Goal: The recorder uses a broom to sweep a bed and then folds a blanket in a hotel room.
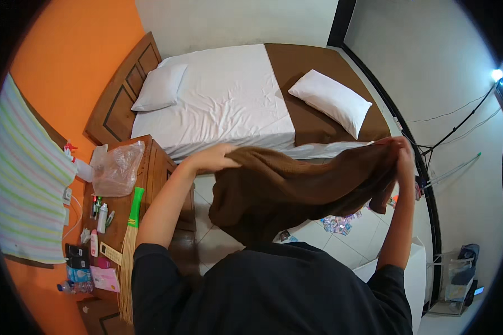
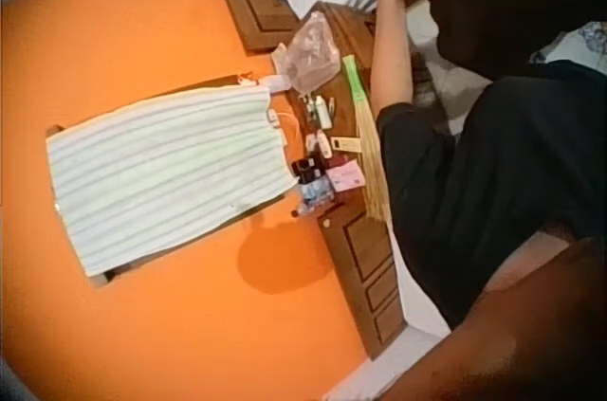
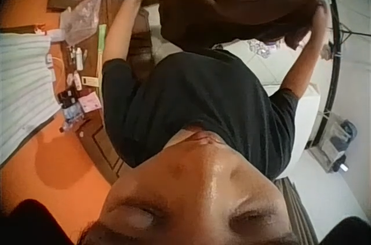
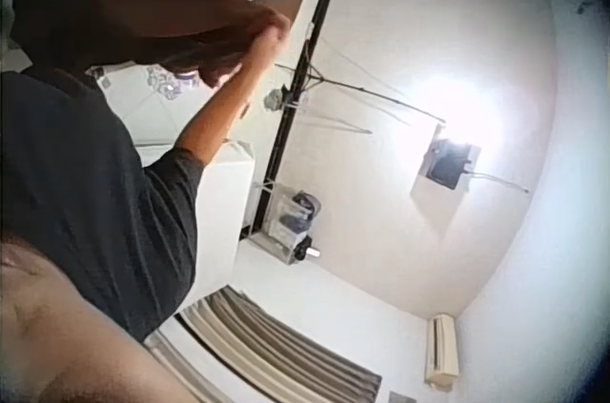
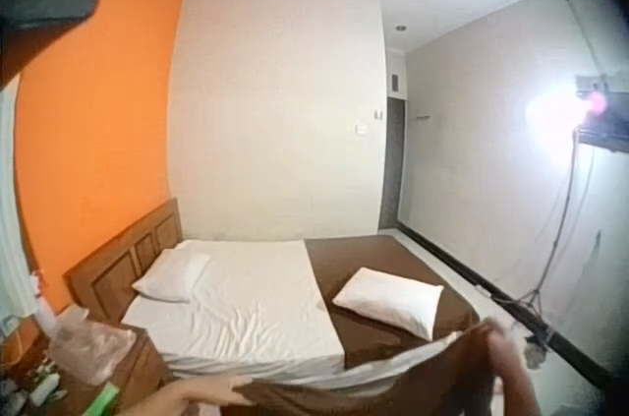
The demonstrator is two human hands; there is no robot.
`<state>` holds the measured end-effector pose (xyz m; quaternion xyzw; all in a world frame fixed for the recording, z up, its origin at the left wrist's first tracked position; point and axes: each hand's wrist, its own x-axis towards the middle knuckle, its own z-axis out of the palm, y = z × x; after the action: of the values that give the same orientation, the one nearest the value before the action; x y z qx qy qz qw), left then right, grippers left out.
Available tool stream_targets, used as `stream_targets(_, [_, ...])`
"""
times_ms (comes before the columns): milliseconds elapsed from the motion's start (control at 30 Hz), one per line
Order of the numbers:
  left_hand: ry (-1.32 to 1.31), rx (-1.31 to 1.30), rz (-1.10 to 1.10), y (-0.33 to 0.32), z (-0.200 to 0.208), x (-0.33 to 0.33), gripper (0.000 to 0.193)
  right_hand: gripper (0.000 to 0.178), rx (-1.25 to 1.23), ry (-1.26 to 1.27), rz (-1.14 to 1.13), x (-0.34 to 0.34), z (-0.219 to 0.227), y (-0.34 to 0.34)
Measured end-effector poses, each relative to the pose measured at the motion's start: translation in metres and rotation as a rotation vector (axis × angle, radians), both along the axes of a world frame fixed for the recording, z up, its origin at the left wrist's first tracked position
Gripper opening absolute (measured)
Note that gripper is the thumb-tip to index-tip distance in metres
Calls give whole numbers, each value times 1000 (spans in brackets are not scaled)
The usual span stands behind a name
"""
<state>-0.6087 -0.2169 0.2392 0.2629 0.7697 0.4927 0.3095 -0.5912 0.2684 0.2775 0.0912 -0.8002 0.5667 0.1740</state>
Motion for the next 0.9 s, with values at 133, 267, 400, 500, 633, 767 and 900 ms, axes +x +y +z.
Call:
stream_targets(133, [224, 162, 102, 46, 19, 5, 42, 55, 35, -454, 312, 32, 13, -112])
stream_targets(267, [718, 194, -86, 93, 27, 14, 33, 53, 24, -491, 658, 40, -13, -176])
stream_targets(400, [678, 226, -77, 102, 36, 23, 24, 44, 174, -378, 744, 32, -38, -186])
stream_targets(500, [698, 12, 57, 83, 25, 23, 20, 32, 176, -313, 511, 31, -38, -158])
stream_targets(633, [638, -211, 312, 65, -21, 19, 16, 28, 364, -210, 389, 51, 17, -157])
stream_targets(767, [618, -293, 591, 56, -63, 3, 21, 32, 150, -28, 338, 61, 42, -144])
stream_targets(900, [657, -473, 694, 15, -104, -22, 29, 28, 120, 66, 4, 11, 59, -69])
